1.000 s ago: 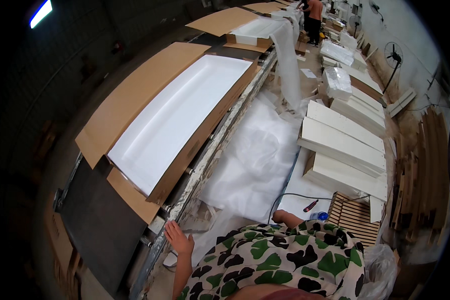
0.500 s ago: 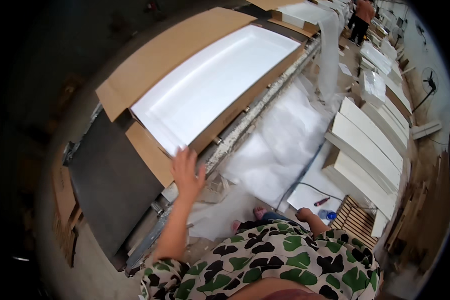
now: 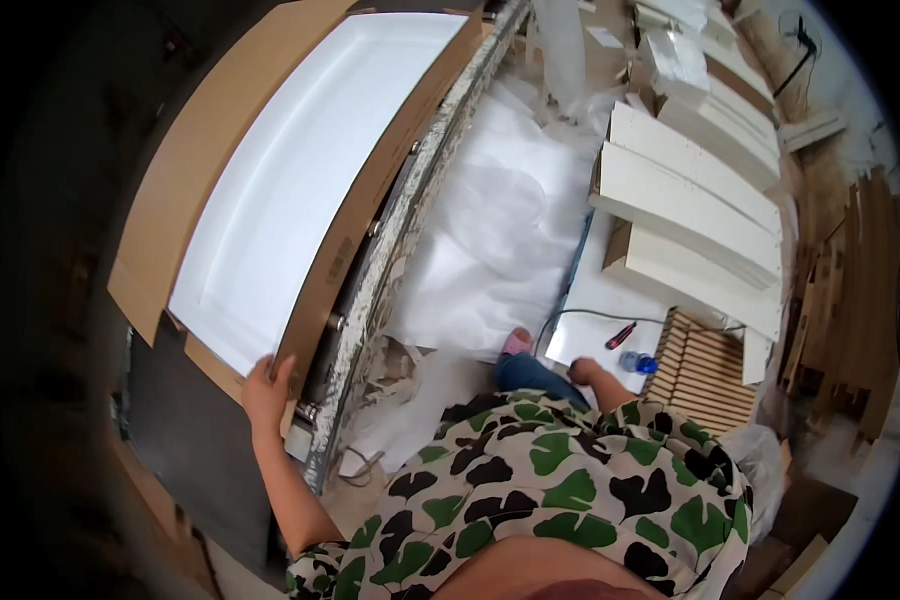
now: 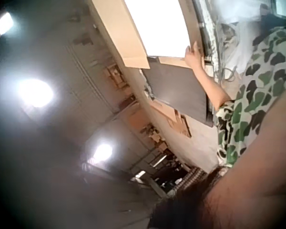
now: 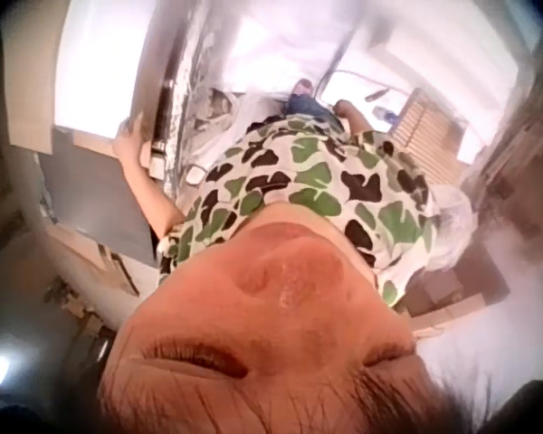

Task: The person packs furniture components by setting up foam padding inside a cardboard box, placing wooden panels into the box, covering them with foam sheeting, and retrieving additional panels from a stack.

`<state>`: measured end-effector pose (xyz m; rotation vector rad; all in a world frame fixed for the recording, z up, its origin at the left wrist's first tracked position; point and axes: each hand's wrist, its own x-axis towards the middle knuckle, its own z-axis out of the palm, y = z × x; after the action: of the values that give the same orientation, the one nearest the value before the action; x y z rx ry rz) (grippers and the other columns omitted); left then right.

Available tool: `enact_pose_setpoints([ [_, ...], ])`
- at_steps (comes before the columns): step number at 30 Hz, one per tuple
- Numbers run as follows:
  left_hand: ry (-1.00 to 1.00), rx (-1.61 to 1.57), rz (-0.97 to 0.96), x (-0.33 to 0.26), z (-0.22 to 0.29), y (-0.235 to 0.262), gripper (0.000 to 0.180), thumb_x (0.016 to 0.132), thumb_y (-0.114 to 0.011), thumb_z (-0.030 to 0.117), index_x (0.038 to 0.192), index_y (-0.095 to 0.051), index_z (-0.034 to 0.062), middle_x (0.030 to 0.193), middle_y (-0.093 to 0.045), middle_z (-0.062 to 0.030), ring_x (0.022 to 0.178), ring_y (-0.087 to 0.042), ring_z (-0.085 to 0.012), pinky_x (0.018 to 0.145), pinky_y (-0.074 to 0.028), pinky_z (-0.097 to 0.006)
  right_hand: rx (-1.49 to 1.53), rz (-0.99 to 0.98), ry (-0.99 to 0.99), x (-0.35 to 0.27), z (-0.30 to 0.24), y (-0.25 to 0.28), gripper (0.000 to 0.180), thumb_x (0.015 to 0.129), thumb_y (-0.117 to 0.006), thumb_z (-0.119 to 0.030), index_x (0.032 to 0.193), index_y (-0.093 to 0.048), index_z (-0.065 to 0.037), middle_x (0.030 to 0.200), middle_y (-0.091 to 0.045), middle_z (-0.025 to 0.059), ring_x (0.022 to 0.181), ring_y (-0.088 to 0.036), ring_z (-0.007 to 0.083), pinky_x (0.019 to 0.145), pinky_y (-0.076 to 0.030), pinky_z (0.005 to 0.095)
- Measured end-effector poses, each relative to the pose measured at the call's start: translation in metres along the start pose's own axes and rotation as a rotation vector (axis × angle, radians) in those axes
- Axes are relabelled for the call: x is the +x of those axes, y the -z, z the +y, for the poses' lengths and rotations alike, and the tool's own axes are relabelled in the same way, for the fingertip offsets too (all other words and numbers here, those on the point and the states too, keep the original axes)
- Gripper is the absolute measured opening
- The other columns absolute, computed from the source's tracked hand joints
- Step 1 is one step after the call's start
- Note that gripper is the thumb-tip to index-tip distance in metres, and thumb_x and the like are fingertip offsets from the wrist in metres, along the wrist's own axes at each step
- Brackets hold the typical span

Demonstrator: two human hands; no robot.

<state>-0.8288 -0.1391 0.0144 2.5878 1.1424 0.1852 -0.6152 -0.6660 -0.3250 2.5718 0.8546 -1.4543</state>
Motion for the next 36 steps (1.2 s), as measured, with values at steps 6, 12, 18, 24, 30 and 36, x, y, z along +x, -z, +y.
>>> enact_pose_setpoints([
  [6,0.117,0.021,-0.123,0.002,0.016,0.011,0.05,0.073,-0.066,0.04,0.1,-0.059,-0.0012,0.093,-0.062,-0.0191,0.089,-0.06,-0.031,0.076,-0.046,-0.036,0.456,0.445,0.091,0.021,-0.004,0.109,0.034,0.08,-0.047,-0.033,0.086,-0.065,-0.005,0.088,-0.062,0.018,0.084,-0.058,0.0355,0.077,-0.045,0.0417],
  [12,-0.165,0.151,0.228,0.046,0.101,-0.015,0.05,0.072,-0.071,0.03,0.105,-0.056,-0.0031,0.113,-0.053,-0.0218,0.106,-0.051,-0.0325,0.09,-0.039,-0.036,0.509,0.492,-0.127,0.024,0.098,0.102,0.031,0.08,-0.05,-0.028,0.085,-0.063,0.0,0.085,-0.063,0.02,0.076,-0.061,0.0332,0.068,-0.049,0.0391],
  [18,-0.763,-0.019,0.171,0.117,0.284,-0.058,0.032,0.073,-0.068,0.018,0.1,-0.059,0.0036,0.114,-0.054,-0.0143,0.109,-0.047,-0.0319,0.094,-0.033,-0.042,1.285,0.225,-0.495,0.011,0.147,0.089,0.023,0.083,-0.048,-0.022,0.074,-0.054,-0.001,0.061,-0.053,0.008,0.047,-0.056,0.0177,0.035,-0.041,0.029],
  [24,-1.026,-0.275,-0.04,0.204,0.429,-0.158,0.025,0.071,-0.07,0.018,0.092,-0.062,0.0057,0.103,-0.06,-0.0117,0.101,-0.054,-0.0271,0.094,-0.033,-0.044,1.795,0.323,-0.534,0.029,0.144,0.115,0.03,0.084,-0.05,-0.03,0.09,-0.056,-0.001,0.072,-0.058,0.008,0.051,-0.055,0.018,0.042,-0.044,0.0296],
  [30,-1.22,-0.426,-0.513,0.287,0.567,-0.293,0.026,0.071,-0.07,0.02,0.091,-0.063,0.0052,0.099,-0.061,-0.0113,0.094,-0.056,-0.0279,0.087,-0.039,-0.04,2.368,0.471,-0.528,0.08,0.161,0.219,0.047,0.089,-0.043,-0.039,0.118,-0.041,-0.002,0.099,-0.055,0.0128,0.076,-0.057,0.0231,0.059,-0.048,0.0322],
  [36,-1.158,-0.237,-1.116,0.369,0.683,-0.428,0.029,0.077,-0.063,0.028,0.091,-0.062,0.0024,0.095,-0.062,-0.0146,0.087,-0.059,-0.0308,0.078,-0.046,-0.035,2.35,0.596,-0.89,0.152,0.191,0.336,0.058,0.086,-0.045,-0.047,0.121,-0.038,-0.001,0.114,-0.048,0.0167,0.085,-0.055,0.0295,0.062,-0.048,0.0384],
])
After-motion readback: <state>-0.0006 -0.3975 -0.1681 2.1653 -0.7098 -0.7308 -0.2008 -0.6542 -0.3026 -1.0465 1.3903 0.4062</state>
